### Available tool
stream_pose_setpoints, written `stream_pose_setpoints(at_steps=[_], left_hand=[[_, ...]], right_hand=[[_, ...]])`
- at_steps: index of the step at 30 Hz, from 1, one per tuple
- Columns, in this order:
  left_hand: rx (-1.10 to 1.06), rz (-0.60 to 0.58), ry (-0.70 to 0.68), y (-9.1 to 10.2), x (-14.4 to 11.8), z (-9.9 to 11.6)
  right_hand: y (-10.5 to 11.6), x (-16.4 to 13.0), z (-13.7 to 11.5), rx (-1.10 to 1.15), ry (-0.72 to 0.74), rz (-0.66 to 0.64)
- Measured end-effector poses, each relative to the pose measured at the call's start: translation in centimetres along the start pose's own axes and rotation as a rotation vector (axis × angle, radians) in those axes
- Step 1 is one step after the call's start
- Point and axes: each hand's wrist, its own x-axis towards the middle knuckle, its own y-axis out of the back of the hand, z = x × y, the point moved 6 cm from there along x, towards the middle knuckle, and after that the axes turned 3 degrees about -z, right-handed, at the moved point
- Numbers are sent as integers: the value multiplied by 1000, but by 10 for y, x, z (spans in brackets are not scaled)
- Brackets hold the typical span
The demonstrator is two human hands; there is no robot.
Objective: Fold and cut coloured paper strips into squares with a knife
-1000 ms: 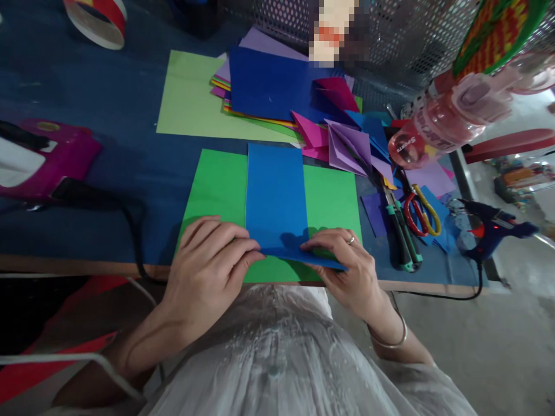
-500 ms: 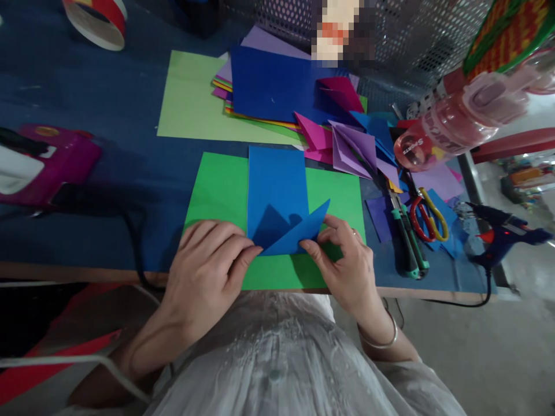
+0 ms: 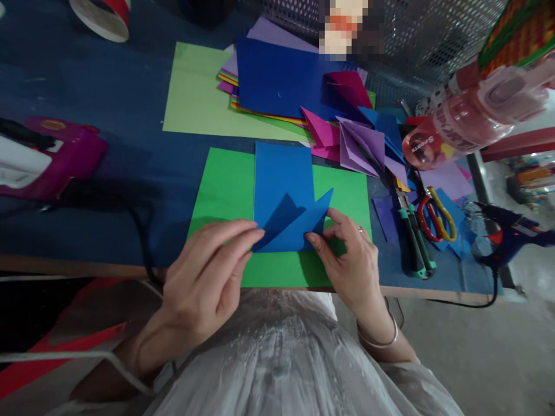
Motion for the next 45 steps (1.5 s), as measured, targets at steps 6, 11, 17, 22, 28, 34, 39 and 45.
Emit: stream_pose_setpoints(at_steps=[6, 11, 17, 22, 28, 34, 39, 45], left_hand=[[36, -262, -359, -33, -16, 35], [164, -282, -351, -53, -23, 35], [192, -298, -343, -57, -27, 34], [202, -293, -338, -59, -27, 35], [210, -288, -340, -61, -29, 35], [254, -279, -351, -58, -26, 37], [309, -249, -393, -56, -23, 37], [318, -210, -409, -59, -23, 36]], right_hand=[[1, 2, -2, -30, 18, -11], [1, 5, -5, -81, 41, -23], [0, 6, -7, -115, 53, -35], [-2, 5, -7, -124, 29, -33], [-4, 5, -10, -153, 53, -21], [-7, 8, -12, -251, 86, -58], [-9, 9, -11, -261, 29, -67], [-10, 6, -10, -268, -2, -49]])
